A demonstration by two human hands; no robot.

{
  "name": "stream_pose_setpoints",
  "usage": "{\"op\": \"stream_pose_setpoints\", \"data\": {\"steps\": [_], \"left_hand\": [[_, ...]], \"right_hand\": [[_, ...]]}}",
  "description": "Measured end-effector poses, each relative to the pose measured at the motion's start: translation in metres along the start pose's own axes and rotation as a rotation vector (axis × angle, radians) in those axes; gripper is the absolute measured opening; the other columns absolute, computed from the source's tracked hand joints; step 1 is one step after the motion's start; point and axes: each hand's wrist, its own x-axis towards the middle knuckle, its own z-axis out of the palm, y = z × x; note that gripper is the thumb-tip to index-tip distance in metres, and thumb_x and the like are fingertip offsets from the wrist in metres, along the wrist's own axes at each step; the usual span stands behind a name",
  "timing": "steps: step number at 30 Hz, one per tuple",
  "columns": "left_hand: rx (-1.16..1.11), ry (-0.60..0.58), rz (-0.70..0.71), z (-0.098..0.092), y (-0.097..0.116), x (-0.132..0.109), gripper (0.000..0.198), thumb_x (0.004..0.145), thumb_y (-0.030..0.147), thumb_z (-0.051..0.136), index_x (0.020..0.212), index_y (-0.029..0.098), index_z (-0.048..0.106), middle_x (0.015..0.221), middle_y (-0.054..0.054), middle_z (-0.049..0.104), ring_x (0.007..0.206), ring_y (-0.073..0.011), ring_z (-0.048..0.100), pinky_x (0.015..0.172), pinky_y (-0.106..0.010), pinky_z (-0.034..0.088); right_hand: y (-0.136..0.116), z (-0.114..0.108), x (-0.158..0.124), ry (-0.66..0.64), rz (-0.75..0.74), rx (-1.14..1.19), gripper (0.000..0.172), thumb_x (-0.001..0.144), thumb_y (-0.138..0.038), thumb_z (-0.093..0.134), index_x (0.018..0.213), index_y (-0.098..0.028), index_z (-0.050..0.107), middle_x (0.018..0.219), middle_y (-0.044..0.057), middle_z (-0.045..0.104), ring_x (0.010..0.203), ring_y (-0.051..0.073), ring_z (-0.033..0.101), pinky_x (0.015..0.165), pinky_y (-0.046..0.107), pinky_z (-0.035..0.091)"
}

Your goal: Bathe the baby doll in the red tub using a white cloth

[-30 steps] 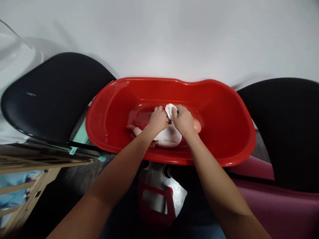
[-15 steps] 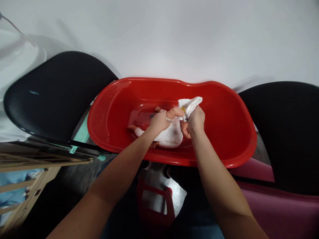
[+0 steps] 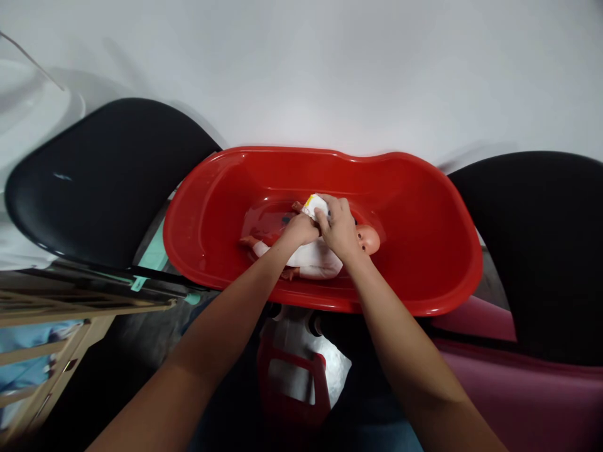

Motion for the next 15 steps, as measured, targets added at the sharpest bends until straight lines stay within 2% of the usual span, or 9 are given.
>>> {"op": "stream_pose_setpoints", "data": {"steps": [5,15], "left_hand": [[-0.009,0.008,0.007,-0.0018,0.0009,-0.0014,0.040,0.104,0.034,0.063,0.139,0.020,0.075,0.130,-0.017,0.079,0.126,-0.0353,0.072,0.100,-0.038,0.056],[-0.034,0.041,0.031,-0.0051,-0.0013,0.0016,0.036,0.100,0.028,0.064,0.134,0.022,0.074,0.125,-0.016,0.080,0.116,-0.0325,0.075,0.088,-0.036,0.055]], "right_hand": [[0.0012,-0.0035,0.0016,0.011,0.041,-0.041,0.051,0.109,-0.052,0.045,0.145,-0.020,0.060,0.130,0.018,0.065,0.116,0.032,0.065,0.101,0.047,0.053],[0.0037,-0.0002,0.0027,0.055,0.149,0.121,0.052,0.106,-0.061,0.048,0.139,-0.021,0.057,0.125,0.019,0.076,0.106,0.030,0.070,0.097,0.046,0.052]]}}
